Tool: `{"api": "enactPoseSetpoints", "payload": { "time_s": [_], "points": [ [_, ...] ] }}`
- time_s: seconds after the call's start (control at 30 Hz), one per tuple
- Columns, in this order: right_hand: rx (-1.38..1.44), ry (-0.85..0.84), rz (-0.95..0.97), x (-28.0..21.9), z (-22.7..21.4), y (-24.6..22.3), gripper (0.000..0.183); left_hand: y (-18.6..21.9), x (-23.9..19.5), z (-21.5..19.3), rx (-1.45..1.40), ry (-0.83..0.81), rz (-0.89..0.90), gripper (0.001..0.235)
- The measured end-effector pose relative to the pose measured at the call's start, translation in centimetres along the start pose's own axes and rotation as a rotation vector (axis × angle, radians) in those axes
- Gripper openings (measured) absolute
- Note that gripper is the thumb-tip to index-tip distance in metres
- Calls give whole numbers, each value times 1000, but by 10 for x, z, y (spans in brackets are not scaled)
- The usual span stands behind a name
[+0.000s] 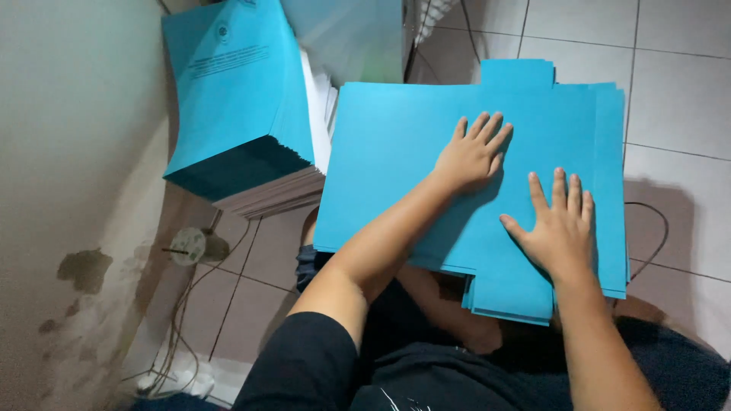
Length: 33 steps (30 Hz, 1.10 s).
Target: The person sits on the floor and repeatedly takes blue paper covers from a stack on the left, places them on a stack on their lap, and smooths them down with both hands.
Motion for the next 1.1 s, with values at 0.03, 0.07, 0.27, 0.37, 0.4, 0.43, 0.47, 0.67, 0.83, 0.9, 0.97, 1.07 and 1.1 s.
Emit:
{"api": "enactPoseSetpoints", "payload": {
  "time_s": [0.03,0.07,0.27,0.37,0.4,0.43,0.47,0.67,0.83,0.9,0.97,1.07,1.1],
  "points": [
    [-7,1,4,-1,0,3,95,0,18,3,-6,5,2,63],
    [11,4,7,-3,0,4,96,-3,34,6,5,-16,-37,63],
    [26,-1,10,1,8,6,96,-41,79,52,31,66,-266,62],
    [40,-28,41,2,14,10,94,-41,49,29,36,55,-318,65],
    [41,-37,56,1,16,12,93,-39,34,18,54,20,-341,68],
    [40,-36,55,2,16,11,93,-35,15,12,54,22,-342,68],
    [42,-13,48,2,15,10,90,-29,-2,7,43,8,-289,68],
    [77,-81,95,6,20,11,85,11,-145,-49,-50,-27,-133,63],
    [61,-441,329,22,-13,-49,87,-36,-231,-170,-840,-181,-206,42],
    [319,-385,-30,39,-24,-114,66,-90,-266,-244,-570,564,-238,37],
    [399,-380,-162,26,-74,-202,64,-137,-295,-283,-400,638,-322,32],
    [543,-268,-512,26,-114,-307,62,-200,-322,-321,-128,643,-456,29],
    [603,-164,-733,27,-125,-340,65,-221,-329,-329,-30,575,-514,33]
  ]
}}
Point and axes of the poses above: each hand's wrist, its own x-axis towards the middle knuckle, its own z-axis out of the palm, y = z × x, the point moved 5 cm from there along x, towards the middle knuckle, and after that the axes turned 5 degrees about z, right-handed, at the moved point
